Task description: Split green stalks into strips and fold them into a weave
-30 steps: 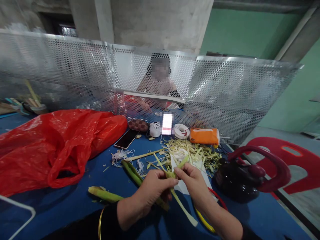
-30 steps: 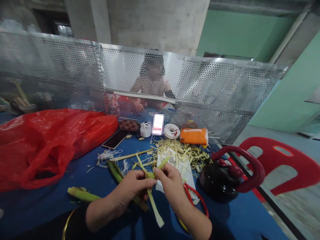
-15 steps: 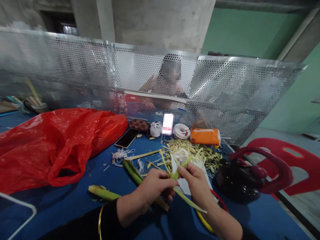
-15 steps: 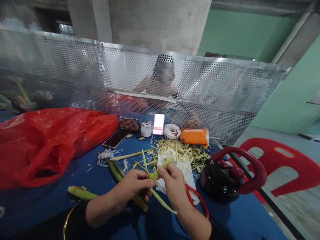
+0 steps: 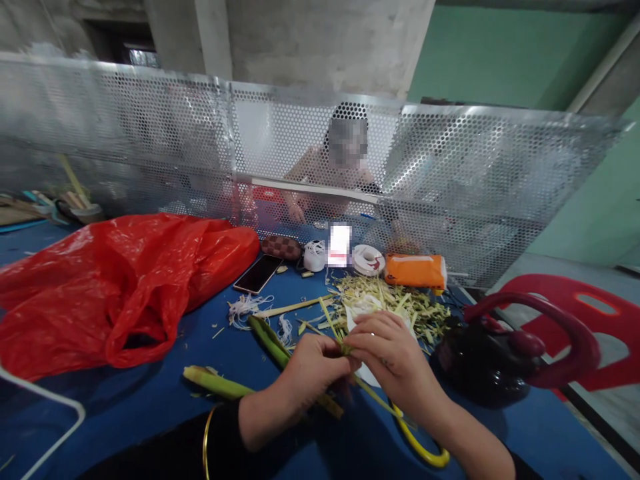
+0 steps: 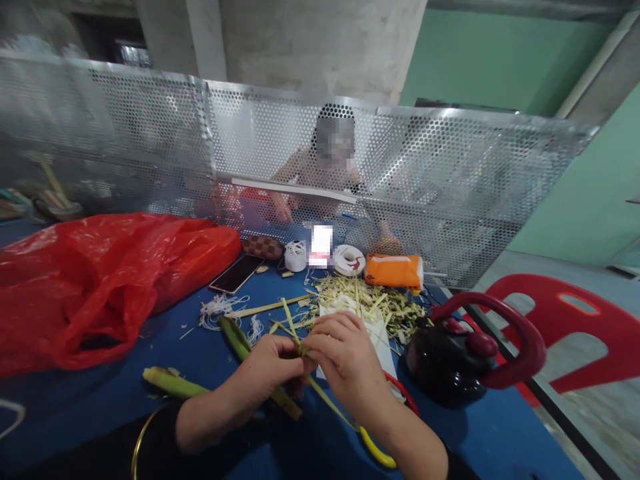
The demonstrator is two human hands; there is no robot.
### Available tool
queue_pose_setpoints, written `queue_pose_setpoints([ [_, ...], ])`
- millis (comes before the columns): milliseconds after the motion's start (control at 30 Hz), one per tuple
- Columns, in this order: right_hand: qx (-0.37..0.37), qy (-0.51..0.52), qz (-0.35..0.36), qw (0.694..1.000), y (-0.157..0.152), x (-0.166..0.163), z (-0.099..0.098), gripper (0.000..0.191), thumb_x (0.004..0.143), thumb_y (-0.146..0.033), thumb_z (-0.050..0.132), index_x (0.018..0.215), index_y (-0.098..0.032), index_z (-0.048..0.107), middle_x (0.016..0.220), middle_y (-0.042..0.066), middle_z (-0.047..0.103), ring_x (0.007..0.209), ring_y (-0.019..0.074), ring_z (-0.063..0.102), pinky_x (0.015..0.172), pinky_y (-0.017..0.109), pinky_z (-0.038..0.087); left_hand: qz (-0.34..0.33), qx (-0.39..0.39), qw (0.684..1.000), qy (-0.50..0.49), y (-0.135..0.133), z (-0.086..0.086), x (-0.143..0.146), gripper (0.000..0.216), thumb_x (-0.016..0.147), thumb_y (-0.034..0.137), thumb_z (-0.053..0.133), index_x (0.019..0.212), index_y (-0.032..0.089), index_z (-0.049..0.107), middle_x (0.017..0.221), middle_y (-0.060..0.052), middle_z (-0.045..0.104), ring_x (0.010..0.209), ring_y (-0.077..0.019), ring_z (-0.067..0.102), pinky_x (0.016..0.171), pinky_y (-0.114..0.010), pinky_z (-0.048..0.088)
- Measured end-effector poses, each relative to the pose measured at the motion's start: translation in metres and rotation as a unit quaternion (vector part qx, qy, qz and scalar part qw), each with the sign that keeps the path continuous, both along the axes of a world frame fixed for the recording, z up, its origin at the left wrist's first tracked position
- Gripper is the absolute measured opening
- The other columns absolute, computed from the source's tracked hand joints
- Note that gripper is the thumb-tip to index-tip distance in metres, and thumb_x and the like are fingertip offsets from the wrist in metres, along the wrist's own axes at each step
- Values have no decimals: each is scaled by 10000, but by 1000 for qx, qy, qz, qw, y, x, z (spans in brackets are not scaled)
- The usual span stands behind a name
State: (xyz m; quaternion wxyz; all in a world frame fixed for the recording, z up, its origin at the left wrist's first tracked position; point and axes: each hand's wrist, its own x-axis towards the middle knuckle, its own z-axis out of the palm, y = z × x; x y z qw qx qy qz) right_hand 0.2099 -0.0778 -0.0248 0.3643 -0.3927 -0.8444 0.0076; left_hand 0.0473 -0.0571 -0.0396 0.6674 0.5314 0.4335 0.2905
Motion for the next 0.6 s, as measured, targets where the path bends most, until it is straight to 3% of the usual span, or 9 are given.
queue_pose_setpoints([
  [200,12,-13,6,1000,2,2,-4,204,896,-122,515,866,-231,686,789,0,678,743,145,626,974,422,322,-18,-35,999,-8,-1,3,-3,170,573,291,677,609,139,612,470,19,565,439,-120,538,496,-242,423],
  [367,-24,33,17,999,6,6,-5,144,904,-180,558,894,-245,686,792,-5,677,762,147,632,954,397,353,-67,-75,992,-75,1,6,-6,326,696,447,610,556,167,518,505,-34,619,469,-151,585,545,-283,460],
  [500,-44,65,17,997,10,7,-10,113,894,-207,585,856,-236,687,788,1,677,761,155,628,900,387,407,-74,-90,991,-70,2,7,-6,336,724,487,624,683,156,587,562,-21,656,454,-128,584,522,-247,431],
  [600,-32,89,15,995,11,11,-8,103,879,-260,600,888,-232,700,877,43,694,913,207,622,866,389,442,-55,-100,991,-69,3,7,-6,339,731,488,642,714,151,611,565,-16,652,497,-134,610,534,-241,439],
])
